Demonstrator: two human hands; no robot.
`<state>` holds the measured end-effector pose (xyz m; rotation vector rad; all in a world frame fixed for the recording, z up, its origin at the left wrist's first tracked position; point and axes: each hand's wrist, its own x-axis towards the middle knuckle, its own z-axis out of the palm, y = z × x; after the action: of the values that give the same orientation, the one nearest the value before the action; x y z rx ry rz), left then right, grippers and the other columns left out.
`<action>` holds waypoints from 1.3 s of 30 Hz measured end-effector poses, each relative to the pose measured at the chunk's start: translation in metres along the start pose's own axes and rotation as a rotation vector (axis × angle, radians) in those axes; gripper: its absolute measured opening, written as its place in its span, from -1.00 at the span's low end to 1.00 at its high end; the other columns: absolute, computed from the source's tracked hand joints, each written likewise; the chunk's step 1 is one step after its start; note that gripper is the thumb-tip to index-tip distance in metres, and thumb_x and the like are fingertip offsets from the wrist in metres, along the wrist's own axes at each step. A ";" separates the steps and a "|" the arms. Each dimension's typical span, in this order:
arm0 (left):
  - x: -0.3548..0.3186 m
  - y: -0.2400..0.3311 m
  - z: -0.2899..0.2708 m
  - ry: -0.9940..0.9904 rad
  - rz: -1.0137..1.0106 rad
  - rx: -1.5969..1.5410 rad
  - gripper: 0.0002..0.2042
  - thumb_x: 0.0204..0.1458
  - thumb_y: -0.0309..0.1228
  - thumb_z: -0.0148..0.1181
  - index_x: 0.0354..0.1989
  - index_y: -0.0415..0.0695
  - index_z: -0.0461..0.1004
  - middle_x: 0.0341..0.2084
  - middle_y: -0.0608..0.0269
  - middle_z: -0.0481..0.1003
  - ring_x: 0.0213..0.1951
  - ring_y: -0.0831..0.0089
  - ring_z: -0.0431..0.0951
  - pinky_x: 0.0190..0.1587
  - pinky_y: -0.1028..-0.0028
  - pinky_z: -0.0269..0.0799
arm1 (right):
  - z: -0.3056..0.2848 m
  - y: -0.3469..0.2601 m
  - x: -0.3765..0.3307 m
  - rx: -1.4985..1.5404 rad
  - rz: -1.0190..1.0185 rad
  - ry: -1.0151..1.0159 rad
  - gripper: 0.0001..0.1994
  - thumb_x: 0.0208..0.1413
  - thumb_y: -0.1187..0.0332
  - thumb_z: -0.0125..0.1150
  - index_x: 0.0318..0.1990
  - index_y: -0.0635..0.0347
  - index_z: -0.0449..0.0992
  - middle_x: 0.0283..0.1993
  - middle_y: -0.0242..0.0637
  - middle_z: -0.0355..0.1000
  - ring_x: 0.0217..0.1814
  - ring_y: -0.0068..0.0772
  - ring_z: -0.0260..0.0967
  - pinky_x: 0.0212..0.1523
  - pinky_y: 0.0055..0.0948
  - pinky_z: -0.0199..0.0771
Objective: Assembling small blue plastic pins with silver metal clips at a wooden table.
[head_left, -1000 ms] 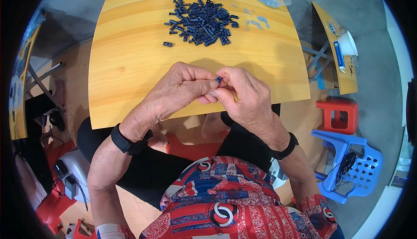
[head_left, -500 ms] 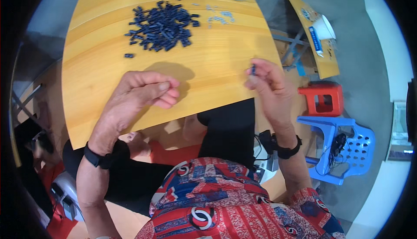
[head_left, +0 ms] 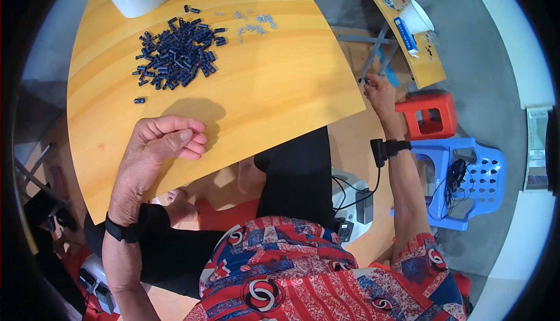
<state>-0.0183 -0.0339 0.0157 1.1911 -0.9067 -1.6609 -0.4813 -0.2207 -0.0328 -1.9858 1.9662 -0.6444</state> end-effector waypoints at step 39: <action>0.006 -0.015 -0.009 -0.148 0.052 0.078 -0.84 0.11 -0.59 -0.01 -0.19 -0.32 0.48 -0.42 0.23 0.52 -0.37 0.58 0.52 -0.23 0.58 0.51 | 0.088 -0.260 -0.002 0.039 -0.819 -0.214 -0.93 -0.03 0.45 0.12 -0.40 0.23 0.39 -0.45 -0.12 0.42 -0.37 -0.03 0.40 -0.36 -0.25 0.39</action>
<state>-0.0137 -0.0346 -0.0026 1.0975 -1.0942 -1.7023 -0.2113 -0.2188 0.0180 -2.6769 0.9591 -0.5815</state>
